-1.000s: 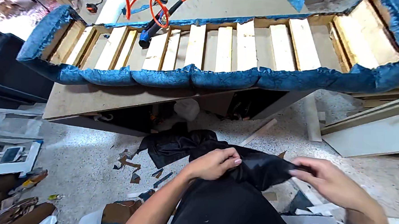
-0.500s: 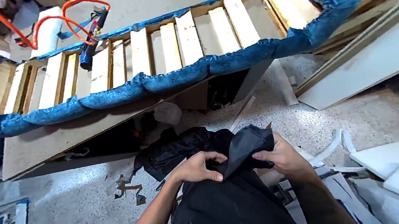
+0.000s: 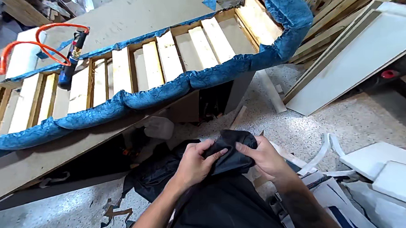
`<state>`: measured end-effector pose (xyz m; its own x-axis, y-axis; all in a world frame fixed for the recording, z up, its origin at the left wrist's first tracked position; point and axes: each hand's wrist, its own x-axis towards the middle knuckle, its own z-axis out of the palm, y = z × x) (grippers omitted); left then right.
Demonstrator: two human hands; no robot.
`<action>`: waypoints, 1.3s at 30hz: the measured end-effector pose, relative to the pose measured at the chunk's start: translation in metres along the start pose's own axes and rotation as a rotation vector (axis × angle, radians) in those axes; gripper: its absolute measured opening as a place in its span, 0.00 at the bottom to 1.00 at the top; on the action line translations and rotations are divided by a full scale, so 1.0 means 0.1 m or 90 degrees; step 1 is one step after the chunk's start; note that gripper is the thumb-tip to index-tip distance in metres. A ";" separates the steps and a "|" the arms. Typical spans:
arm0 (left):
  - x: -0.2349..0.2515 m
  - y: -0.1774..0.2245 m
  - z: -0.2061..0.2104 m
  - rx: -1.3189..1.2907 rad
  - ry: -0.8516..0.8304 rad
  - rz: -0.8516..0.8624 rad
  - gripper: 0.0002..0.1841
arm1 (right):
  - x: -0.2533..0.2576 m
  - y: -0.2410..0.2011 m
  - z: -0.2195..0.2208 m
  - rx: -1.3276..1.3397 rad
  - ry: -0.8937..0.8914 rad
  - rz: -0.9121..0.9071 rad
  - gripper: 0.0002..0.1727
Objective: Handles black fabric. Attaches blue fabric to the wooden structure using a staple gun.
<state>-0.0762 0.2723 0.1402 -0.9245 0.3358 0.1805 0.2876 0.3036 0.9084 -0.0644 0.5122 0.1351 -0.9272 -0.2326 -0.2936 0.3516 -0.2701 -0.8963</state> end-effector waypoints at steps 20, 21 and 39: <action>0.86 -0.28 -0.10 -0.336 -0.017 -0.211 0.10 | 0.54 -0.72 -0.03 -0.421 0.210 -0.428 0.12; 0.90 -0.30 -0.14 -0.414 -0.020 -0.248 0.11 | 0.59 -0.74 0.03 -0.365 0.183 -0.364 0.13; 2.10 -0.43 -0.91 -0.297 -0.075 0.087 0.19 | 1.26 -1.14 0.76 -0.525 0.387 -0.319 0.05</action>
<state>-0.3053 0.2485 0.1730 -0.8435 0.4514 0.2910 0.2370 -0.1733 0.9559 -0.2113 0.4424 0.2255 -0.9272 0.2806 0.2480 -0.0594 0.5438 -0.8371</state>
